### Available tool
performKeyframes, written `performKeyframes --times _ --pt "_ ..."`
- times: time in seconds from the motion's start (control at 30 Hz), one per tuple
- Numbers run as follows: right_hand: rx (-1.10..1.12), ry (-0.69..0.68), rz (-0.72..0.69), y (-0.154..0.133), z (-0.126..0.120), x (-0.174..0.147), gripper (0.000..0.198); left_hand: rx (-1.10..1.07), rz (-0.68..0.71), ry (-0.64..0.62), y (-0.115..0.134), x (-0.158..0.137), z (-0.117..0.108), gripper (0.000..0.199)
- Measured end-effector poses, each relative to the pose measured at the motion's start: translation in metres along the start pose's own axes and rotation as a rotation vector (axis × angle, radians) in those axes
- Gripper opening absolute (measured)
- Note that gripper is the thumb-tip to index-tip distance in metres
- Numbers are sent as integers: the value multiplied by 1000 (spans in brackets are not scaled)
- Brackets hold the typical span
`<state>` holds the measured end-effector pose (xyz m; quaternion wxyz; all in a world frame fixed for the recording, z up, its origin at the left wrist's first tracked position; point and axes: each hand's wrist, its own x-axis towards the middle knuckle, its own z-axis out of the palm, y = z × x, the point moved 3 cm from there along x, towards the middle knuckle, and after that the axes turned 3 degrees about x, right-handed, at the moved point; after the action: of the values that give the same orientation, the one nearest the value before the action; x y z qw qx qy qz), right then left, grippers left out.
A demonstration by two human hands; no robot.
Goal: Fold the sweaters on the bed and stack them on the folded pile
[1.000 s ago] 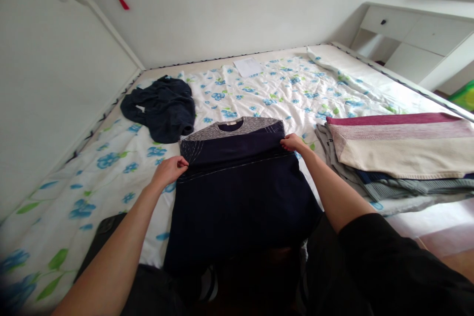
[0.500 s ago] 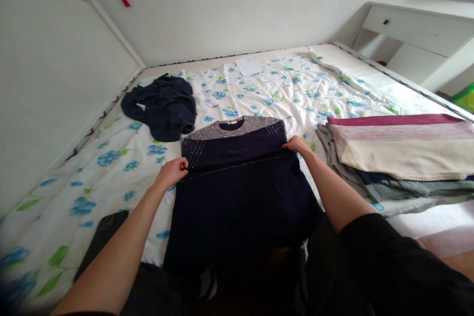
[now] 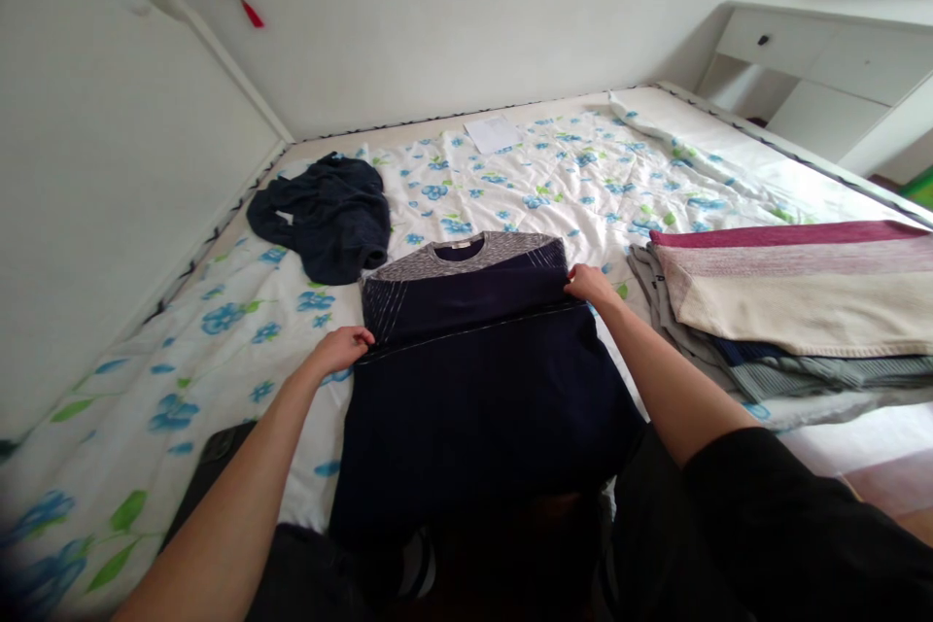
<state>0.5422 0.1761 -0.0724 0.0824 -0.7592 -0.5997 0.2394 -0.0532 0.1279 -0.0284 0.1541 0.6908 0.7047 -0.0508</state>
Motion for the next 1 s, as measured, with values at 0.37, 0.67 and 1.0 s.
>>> performKeyframes --times 0.37,0.67,1.0 --pt "-143 -15 -301 -50 64 -21 87 46 246 344 67 6 45 67" --pt "-214 -125 -184 -51 79 -25 90 3 -117 220 60 61 56 102" --pt "-220 -130 -166 -55 82 -24 89 -43 -182 339 35 127 33 96"
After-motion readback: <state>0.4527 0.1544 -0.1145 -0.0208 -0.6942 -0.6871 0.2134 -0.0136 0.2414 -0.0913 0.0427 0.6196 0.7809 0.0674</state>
